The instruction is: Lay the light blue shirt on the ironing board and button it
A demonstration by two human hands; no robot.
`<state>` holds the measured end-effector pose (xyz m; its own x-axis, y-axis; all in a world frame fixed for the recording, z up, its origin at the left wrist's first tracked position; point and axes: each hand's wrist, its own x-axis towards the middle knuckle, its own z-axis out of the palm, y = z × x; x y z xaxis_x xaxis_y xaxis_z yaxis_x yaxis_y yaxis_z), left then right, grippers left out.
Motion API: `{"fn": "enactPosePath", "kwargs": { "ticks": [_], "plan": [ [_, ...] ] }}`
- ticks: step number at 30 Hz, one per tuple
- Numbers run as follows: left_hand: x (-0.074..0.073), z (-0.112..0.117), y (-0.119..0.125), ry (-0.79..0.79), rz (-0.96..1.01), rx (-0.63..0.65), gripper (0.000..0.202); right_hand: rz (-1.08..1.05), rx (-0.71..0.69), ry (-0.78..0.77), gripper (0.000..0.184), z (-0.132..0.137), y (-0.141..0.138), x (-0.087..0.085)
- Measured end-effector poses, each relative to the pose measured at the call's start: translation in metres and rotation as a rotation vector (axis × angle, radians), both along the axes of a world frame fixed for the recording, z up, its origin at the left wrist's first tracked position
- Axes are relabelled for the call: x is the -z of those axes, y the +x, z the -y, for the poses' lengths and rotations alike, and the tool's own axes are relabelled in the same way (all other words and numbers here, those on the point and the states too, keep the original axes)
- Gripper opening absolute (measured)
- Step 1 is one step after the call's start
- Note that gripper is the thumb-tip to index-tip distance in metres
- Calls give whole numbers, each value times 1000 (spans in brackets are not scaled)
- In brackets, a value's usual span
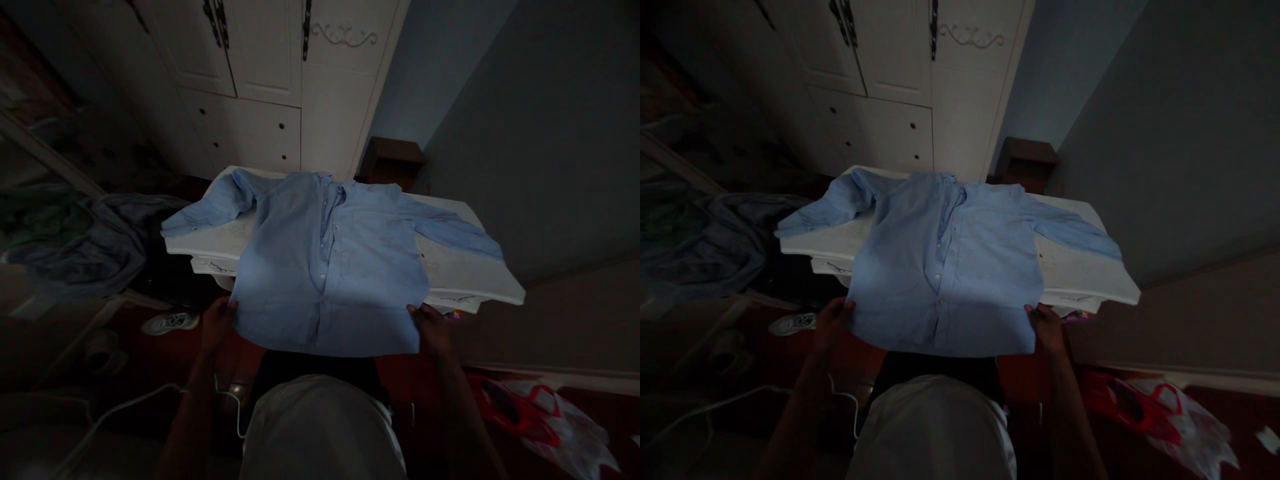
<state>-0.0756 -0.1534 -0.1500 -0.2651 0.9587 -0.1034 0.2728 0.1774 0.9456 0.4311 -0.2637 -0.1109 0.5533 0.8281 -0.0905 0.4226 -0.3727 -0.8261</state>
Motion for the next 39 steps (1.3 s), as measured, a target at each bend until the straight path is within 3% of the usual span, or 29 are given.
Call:
{"fn": "enactPosePath", "kwargs": {
  "ticks": [7, 13, 16, 20, 23, 26, 30, 33, 36, 39],
  "plan": [
    [5, 15, 8, -209, 172, 73, 66, -194, -136, -84, 47, 3, -9, -6],
    [25, 27, 11, -164, 311, -5, 64, 56, -422, -217, 41, 7, 9, -15],
    [24, 30, 7, -161, 402, -5, 70, 199, -511, -220, 40, 1, 14, -35],
    [20, 34, 7, -132, 478, -32, 72, 199, -668, -230, 40, -15, -4, -79],
    [23, 38, 13, -138, 575, -89, 72, 264, -717, -65, 38, -33, -31, -108],
    [29, 43, 23, -153, 608, -121, 65, 329, -758, 116, 32, -55, -57, -121],
    [35, 45, 31, -75, 307, -141, 54, 446, -888, 382, 26, -90, -88, -120],
    [35, 41, 34, -35, 15, -147, 41, 551, -1100, 479, 38, -119, -105, -112],
    [33, 38, 44, -91, 23, -136, 28, 656, -1283, 432, 56, -143, -114, -105],
    [32, 36, 68, -109, 170, -49, 32, 761, -1351, 413, 56, -157, -118, -106]
  ]
}}
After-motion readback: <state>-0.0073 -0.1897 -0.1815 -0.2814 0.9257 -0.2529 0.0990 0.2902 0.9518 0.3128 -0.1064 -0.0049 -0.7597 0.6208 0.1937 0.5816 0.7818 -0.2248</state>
